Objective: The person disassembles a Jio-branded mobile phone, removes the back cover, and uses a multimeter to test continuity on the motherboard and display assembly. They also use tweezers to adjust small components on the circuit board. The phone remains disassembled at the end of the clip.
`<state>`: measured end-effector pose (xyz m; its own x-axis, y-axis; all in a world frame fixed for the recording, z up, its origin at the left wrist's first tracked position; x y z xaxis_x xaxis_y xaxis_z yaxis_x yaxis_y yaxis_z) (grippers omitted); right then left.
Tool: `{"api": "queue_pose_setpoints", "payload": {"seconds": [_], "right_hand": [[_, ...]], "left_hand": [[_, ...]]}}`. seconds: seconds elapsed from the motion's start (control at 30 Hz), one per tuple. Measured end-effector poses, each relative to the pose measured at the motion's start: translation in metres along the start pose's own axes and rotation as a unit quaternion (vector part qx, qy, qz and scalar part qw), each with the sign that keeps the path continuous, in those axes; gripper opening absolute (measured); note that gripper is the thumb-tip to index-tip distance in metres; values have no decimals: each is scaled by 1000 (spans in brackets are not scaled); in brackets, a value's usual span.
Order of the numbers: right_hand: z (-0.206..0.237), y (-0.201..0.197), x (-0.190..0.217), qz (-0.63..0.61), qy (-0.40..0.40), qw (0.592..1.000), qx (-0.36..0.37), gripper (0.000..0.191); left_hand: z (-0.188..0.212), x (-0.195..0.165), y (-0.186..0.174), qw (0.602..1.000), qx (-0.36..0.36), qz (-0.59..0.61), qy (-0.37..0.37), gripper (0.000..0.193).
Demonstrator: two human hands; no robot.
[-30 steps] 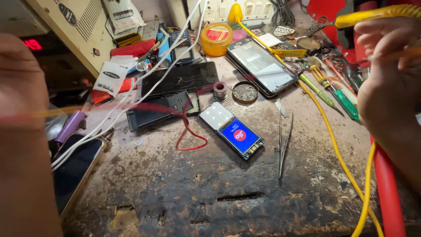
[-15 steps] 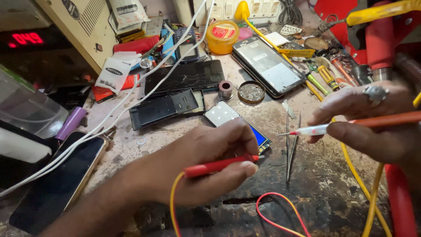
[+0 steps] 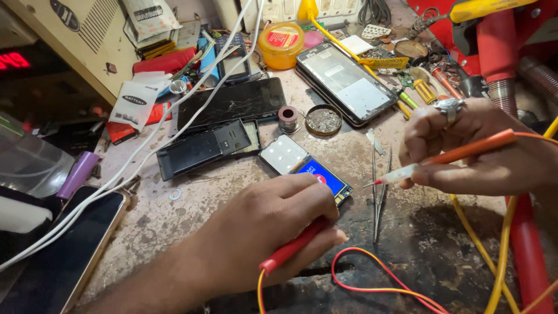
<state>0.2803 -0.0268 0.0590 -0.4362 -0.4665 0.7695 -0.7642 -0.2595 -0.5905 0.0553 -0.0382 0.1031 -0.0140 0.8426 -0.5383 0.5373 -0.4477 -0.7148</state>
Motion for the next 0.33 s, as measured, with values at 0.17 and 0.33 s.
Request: {"api": "queue_pose_setpoints", "payload": {"seconds": [0.17,0.33], "right_hand": [[-1,3,-4,-5,14,1000,15,16],[-1,7,-16,64,43,995,67,12]], "left_hand": [[1,4,-5,1000,-22,14,-1,18],[2,12,3,1000,-2,-10,-18,20]]}}
Point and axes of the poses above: each hand's wrist, its own z-axis away from the middle knuckle, its own y-axis out of the palm, x = y × z, the point moved 10 cm from there along -z, towards the middle knuckle, and after that the axes turned 5 degrees about -y, right-handed, at the moved point
